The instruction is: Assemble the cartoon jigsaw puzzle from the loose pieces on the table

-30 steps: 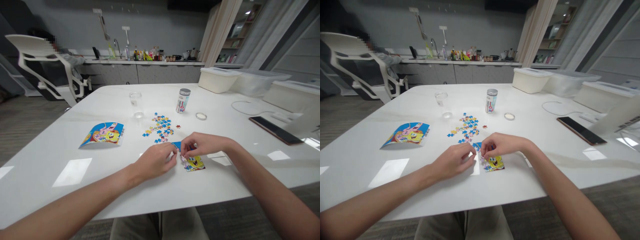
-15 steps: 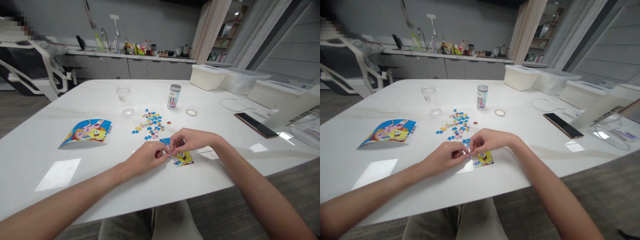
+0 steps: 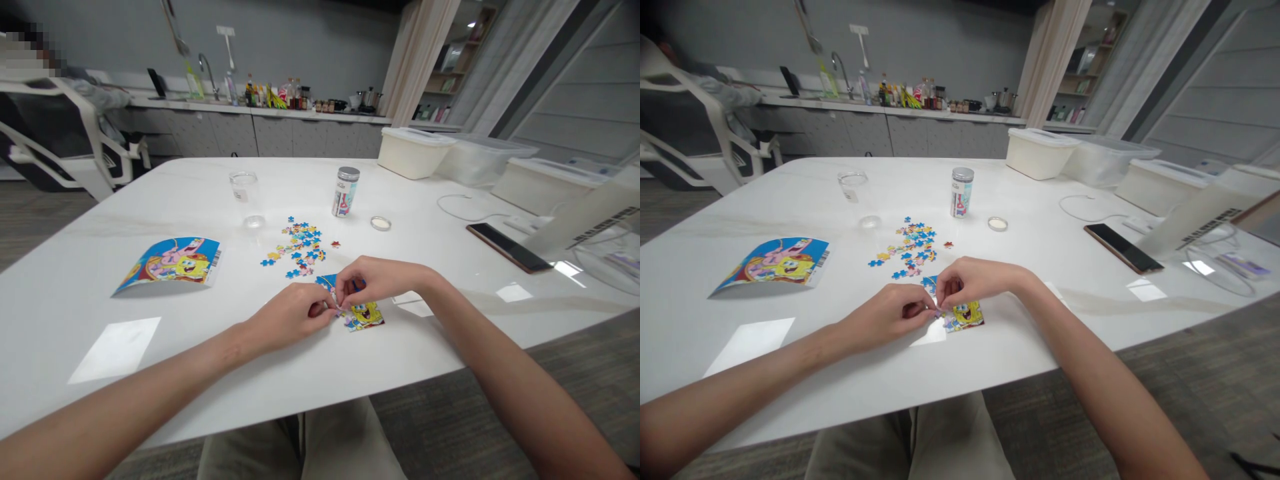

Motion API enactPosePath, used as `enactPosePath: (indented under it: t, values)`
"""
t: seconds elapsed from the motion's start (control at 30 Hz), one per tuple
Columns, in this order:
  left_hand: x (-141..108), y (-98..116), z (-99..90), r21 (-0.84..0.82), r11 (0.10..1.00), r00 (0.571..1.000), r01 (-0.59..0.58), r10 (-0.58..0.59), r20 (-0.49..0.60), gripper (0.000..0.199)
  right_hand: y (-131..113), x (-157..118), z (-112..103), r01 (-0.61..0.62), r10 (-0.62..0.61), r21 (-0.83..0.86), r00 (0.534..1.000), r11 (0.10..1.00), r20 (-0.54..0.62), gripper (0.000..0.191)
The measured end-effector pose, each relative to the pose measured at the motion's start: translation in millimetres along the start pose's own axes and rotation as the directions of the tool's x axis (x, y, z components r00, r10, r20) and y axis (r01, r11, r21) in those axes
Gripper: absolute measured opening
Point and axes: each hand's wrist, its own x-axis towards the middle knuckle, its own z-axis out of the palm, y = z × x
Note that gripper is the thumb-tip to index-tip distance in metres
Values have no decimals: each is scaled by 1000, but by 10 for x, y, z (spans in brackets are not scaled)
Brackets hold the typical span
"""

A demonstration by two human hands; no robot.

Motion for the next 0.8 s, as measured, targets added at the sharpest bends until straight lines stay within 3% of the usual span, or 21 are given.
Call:
enactPosePath:
  t: [0.57,0.8]
  values:
    - [-3,-3,-15,-2,1000,999,18,-18,29,15,-2,-5,5,23,-23,7,1000,1000,-16,13]
    - [-10,48,-51,-52,995,994,87,-84,66,14,-43,-18,-3,55,-55,-29,998,998,-6,16]
